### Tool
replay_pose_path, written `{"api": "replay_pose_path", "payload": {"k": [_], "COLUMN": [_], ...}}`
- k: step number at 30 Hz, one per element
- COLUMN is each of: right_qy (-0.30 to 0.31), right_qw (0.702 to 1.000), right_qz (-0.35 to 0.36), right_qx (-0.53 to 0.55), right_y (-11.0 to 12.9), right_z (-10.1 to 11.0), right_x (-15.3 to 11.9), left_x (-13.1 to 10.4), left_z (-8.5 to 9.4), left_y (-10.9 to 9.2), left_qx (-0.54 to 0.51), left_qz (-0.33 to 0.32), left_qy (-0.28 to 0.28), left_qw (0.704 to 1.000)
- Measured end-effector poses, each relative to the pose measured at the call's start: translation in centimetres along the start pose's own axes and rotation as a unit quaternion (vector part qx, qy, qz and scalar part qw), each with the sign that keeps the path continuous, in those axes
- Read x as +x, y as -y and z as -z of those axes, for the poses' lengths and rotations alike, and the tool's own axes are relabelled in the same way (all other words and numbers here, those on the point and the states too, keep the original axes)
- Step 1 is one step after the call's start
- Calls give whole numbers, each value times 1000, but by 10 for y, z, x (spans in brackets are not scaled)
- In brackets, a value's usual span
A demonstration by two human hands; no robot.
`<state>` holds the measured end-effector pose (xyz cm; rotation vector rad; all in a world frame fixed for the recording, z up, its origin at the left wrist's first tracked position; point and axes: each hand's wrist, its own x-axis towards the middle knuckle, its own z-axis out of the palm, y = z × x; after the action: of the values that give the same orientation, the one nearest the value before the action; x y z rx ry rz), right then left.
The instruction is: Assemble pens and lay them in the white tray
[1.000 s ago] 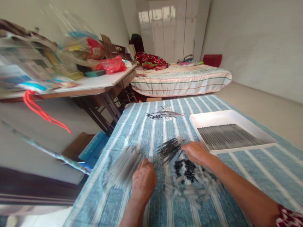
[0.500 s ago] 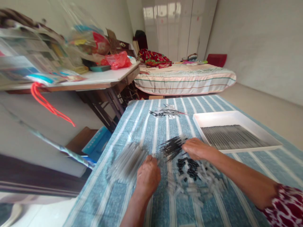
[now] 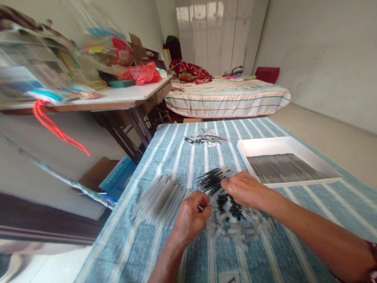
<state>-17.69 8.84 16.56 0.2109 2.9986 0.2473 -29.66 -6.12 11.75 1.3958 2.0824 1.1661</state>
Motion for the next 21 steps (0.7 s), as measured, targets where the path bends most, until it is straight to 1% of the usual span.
{"api": "replay_pose_path", "payload": {"k": [7,11,15,18,21], "right_qy": [-2,-19,-56,-106,-153], "right_qw": [1000,999,995,989,981], "right_qz": [27,50,82,94,61], "right_qx": [-3,-3,11,44,104], "right_y": [5,12,18,16,4], "right_z": [-1,2,11,19,20], "right_x": [-3,-4,-8,-16,-27], "left_x": [-1,-1,0,0,-1], "left_z": [-2,-7,-11,-9,-7], "left_y": [-2,-1,-2,-4,-7], "left_qx": [-47,-120,-232,-325,-392], "left_qz": [3,32,81,77,67], "left_qy": [16,33,48,30,1], "left_qw": [999,992,968,942,918]}}
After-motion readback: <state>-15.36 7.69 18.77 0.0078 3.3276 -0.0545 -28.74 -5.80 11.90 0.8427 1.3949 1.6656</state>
